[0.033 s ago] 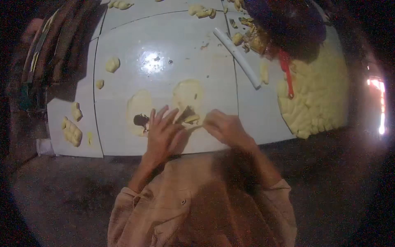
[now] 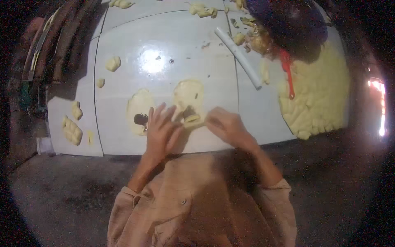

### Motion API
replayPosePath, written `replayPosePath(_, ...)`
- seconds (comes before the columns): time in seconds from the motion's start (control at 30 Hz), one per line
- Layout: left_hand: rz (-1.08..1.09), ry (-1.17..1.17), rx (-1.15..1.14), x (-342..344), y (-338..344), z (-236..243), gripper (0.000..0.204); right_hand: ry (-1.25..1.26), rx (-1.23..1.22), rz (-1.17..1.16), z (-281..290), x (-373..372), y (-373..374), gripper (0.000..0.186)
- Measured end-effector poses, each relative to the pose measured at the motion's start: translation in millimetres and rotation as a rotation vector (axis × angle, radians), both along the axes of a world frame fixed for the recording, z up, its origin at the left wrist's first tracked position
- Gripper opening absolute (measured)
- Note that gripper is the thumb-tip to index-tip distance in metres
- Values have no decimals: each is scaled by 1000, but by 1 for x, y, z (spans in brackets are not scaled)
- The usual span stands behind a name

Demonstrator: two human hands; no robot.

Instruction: The person flattens pieces of dough using a rolling pin, spreads chocolate filling onto the dough with a spatula, adds fruit slices, rolls the dough into pastries by hand, and places them onto a baking tray.

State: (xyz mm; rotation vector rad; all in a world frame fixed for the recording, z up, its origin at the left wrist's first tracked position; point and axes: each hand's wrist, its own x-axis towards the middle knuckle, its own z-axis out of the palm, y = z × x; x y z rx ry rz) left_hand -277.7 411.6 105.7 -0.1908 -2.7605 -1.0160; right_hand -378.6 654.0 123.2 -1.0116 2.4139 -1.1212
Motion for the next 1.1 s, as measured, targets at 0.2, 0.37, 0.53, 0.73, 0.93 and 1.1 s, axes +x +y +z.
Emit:
replayPosePath(0.2,224,-76,-104,-19,4,-5,18,-1,-22,-143,-7,-22,-26,10)
replayPosePath(0.37,109,-43,-151,-10,-3,-5,38,94,18,34,-9,-24,-20,18)
replayPosePath(0.53,-2,-43,-206,-18,2,-5,39,143,114,123,-4,-21,-21,31)
replayPosePath(0.73,-32,-13,-152,-31,-2,-1,21,186,65,227,-5,-32,-27,19)
replayPosePath(0.93,147,-69,-138,-35,-2,-11,15,220,185,-95,-18,-29,-30,18)
replayPosePath(1.1,68,-1,-83,-30,-9,-5,20,318,78,93,-7,-28,-22,22)
